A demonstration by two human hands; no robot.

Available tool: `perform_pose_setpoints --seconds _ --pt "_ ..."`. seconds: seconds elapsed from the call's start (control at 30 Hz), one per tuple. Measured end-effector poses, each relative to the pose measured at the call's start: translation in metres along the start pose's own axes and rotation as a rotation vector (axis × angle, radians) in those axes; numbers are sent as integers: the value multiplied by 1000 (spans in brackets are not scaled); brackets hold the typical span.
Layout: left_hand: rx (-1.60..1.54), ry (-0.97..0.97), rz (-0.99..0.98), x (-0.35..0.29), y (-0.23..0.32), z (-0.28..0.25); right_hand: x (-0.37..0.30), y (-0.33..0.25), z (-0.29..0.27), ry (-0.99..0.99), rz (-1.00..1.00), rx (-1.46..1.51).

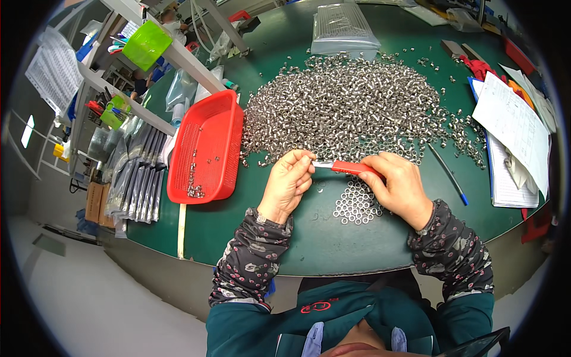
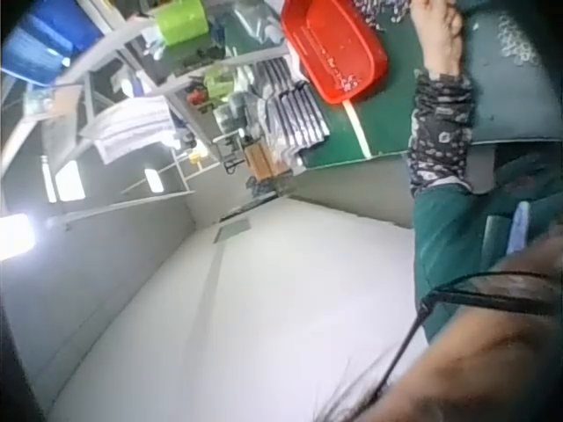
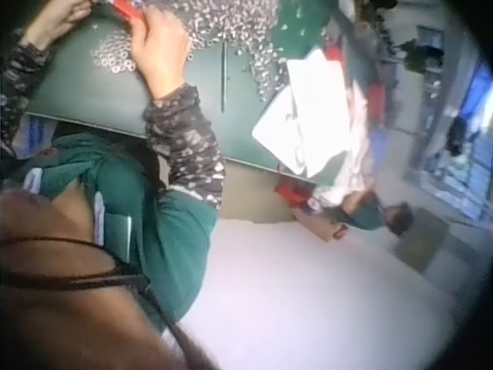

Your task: Using pliers to assemble small metal components at a workbench.

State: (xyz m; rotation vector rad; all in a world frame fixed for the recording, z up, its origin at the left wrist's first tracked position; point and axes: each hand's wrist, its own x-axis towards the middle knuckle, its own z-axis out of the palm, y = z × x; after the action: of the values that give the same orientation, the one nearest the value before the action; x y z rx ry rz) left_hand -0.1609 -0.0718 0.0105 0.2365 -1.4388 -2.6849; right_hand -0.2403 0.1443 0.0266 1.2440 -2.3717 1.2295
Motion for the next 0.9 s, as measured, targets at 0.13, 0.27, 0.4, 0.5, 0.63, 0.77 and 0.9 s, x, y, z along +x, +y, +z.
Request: perform_pose_setpoints --seconds 0.13,0.27,0.4,0.5,0.63,0.77,0.9 --pt "8 10 -14 0 1 0 0 1 0 41 -55 -54" --pt "20 18 -32 0 1 1 0 1 0 61 -102 -132" --pt "33 30 -36 0 1 2 1 -1 -2 72 -129 -159" --pt "45 32 -44 0 1 2 2 0 -2 84 -162 -190" --pt "55 44 -42 0 2 4 2 0 -2 96 -177 -186" --pt "84 37 -38 0 2 3 2 0 -2 100 -204 -226" --pt "115 38 -36 0 2 3 2 -1 -3 107 -212 -233"
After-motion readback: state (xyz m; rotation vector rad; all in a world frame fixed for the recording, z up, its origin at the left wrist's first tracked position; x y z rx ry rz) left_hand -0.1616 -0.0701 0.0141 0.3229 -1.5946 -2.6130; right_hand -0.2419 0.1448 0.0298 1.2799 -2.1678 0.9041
